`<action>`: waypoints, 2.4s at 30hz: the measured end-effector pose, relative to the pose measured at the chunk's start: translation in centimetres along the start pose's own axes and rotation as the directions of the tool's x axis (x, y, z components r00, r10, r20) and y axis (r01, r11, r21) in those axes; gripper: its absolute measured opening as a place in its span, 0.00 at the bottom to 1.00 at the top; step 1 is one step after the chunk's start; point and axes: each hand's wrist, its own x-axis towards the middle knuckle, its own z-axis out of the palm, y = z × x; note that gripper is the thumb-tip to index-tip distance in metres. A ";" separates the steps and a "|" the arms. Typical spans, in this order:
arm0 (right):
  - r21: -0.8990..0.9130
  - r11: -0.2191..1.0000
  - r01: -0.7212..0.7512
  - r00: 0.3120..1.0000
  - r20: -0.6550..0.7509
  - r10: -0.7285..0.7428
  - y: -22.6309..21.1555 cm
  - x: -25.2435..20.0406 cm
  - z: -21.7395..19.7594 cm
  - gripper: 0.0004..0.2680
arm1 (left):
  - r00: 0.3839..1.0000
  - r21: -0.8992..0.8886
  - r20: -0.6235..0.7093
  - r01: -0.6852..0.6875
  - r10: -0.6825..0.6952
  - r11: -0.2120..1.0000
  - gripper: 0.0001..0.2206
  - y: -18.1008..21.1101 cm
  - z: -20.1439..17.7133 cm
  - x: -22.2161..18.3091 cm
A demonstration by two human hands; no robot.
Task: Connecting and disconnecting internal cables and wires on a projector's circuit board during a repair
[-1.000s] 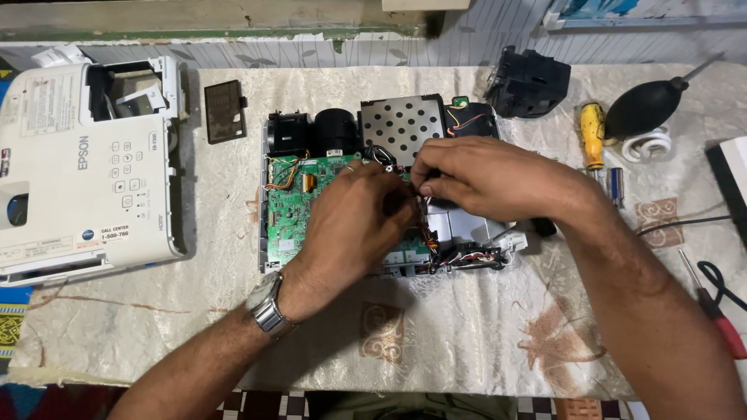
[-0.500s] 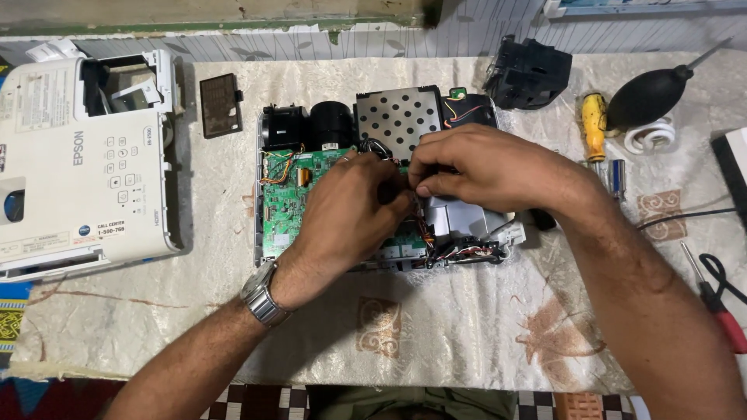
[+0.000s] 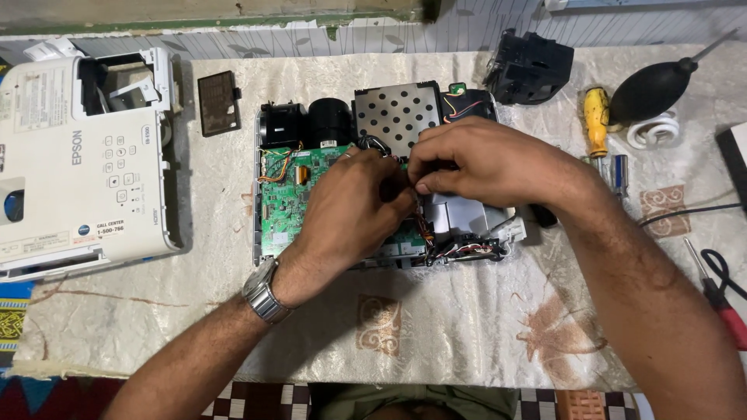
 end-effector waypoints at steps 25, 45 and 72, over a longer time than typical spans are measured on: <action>0.108 0.957 -0.268 0.963 0.011 0.268 0.7 0.7 0.4 0.06 | 0.959 0.035 0.138 0.245 -0.247 0.969 0.13 1.9 -0.5 1.6; 0.067 0.984 -0.168 0.978 0.141 0.157 -3.9 -0.9 -1.8 0.10 | 0.951 0.048 0.184 -0.262 0.249 0.964 0.12 0.2 -3.8 -1.9; -0.052 0.960 -0.276 0.913 0.298 0.278 -1.5 -0.5 -0.2 0.16 | 0.880 -0.242 -0.041 -0.468 0.473 0.850 0.09 -2.6 0.5 -0.9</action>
